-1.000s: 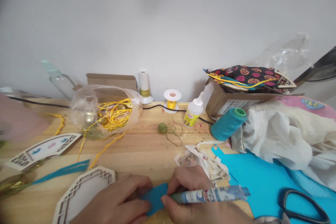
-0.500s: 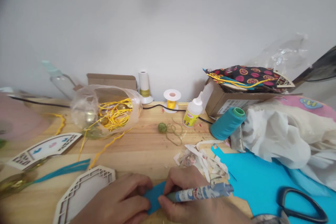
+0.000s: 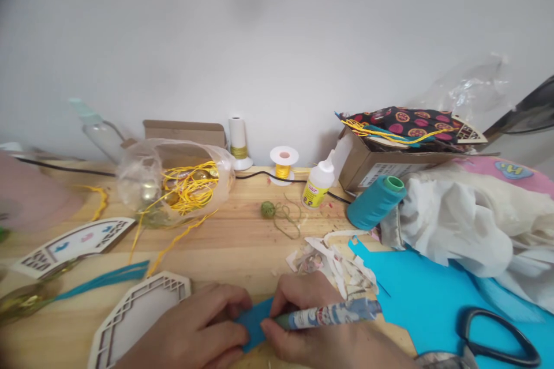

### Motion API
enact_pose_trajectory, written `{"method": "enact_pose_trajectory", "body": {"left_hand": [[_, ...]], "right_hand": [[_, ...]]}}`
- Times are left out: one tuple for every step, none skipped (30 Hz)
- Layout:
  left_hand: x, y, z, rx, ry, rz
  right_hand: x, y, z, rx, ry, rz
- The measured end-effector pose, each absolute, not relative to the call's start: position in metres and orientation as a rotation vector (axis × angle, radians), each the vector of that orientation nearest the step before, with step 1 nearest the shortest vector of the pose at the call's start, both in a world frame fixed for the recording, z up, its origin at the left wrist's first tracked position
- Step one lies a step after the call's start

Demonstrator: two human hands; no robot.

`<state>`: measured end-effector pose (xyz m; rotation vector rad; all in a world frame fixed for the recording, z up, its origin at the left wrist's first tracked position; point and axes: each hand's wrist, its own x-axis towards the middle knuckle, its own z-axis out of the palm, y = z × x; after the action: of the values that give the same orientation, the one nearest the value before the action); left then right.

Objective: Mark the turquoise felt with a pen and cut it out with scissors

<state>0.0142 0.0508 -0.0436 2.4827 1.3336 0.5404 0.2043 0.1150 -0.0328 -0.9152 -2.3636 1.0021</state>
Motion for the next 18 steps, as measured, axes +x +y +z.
{"method": "enact_pose_trajectory", "body": {"left_hand": [[0.0144,0.051,-0.043,2.474,1.338,0.538],[0.0145,0.0511,-0.0425,2.469,1.337,0.536],[0.0145,0.0513,-0.0421,2.467,1.333,0.533],[0.0144,0.0514,-0.0418,2.461,1.333,0.525],[0.0141,0.0515,-0.0417,2.453,1.337,0.518],[0.0138,0.0514,-0.0417,2.444,1.338,0.513],[0.0135,0.0512,-0.0419,2.437,1.341,0.512],[0.0132,0.051,-0.0422,2.431,1.345,0.508],[0.013,0.0507,-0.0426,2.431,1.343,0.51],[0.013,0.0506,-0.043,2.434,1.333,0.513],[0.013,0.0505,-0.0434,2.441,1.324,0.52],[0.0132,0.0506,-0.0438,2.445,1.317,0.523],[0.0134,0.0508,-0.0442,2.447,1.311,0.53],[0.0137,0.051,-0.0444,2.442,1.31,0.534],[0.0139,0.0513,-0.0445,2.432,1.316,0.534],[0.0141,0.0516,-0.0445,2.423,1.321,0.536],[0.0142,0.0518,-0.0444,2.414,1.326,0.537],[0.0143,0.0519,-0.0441,2.408,1.332,0.532]], "right_hand": [[0.2039,0.115,-0.0328,-0.922,-2.361,1.001],[0.2037,0.115,-0.033,-0.929,-2.36,0.992],[0.2036,0.1152,-0.0334,-0.939,-2.36,0.983],[0.2038,0.1155,-0.034,-0.95,-2.36,0.981],[0.2042,0.116,-0.0348,-0.953,-2.355,0.996],[0.2048,0.1166,-0.0357,-0.953,-2.338,1.024],[0.2055,0.1174,-0.0365,-0.958,-2.307,1.057],[0.2062,0.1181,-0.0373,-0.965,-2.273,1.09],[0.2068,0.1186,-0.038,-0.967,-2.242,1.119],[0.2073,0.1189,-0.0385,-0.967,-2.222,1.133],[0.2076,0.1189,-0.0387,-0.966,-2.222,1.135],[0.2078,0.1185,-0.0387,-0.962,-2.238,1.128],[0.2078,0.1179,-0.0385,-0.955,-2.267,1.118],[0.2077,0.1171,-0.0381,-0.954,-2.295,1.104],[0.2075,0.1164,-0.0376,-0.957,-2.314,1.088],[0.2073,0.1157,-0.0369,-0.96,-2.33,1.07],[0.2069,0.1152,-0.0363,-0.955,-2.338,1.058],[0.2066,0.115,-0.0356,-0.956,-2.343,1.046]]}}
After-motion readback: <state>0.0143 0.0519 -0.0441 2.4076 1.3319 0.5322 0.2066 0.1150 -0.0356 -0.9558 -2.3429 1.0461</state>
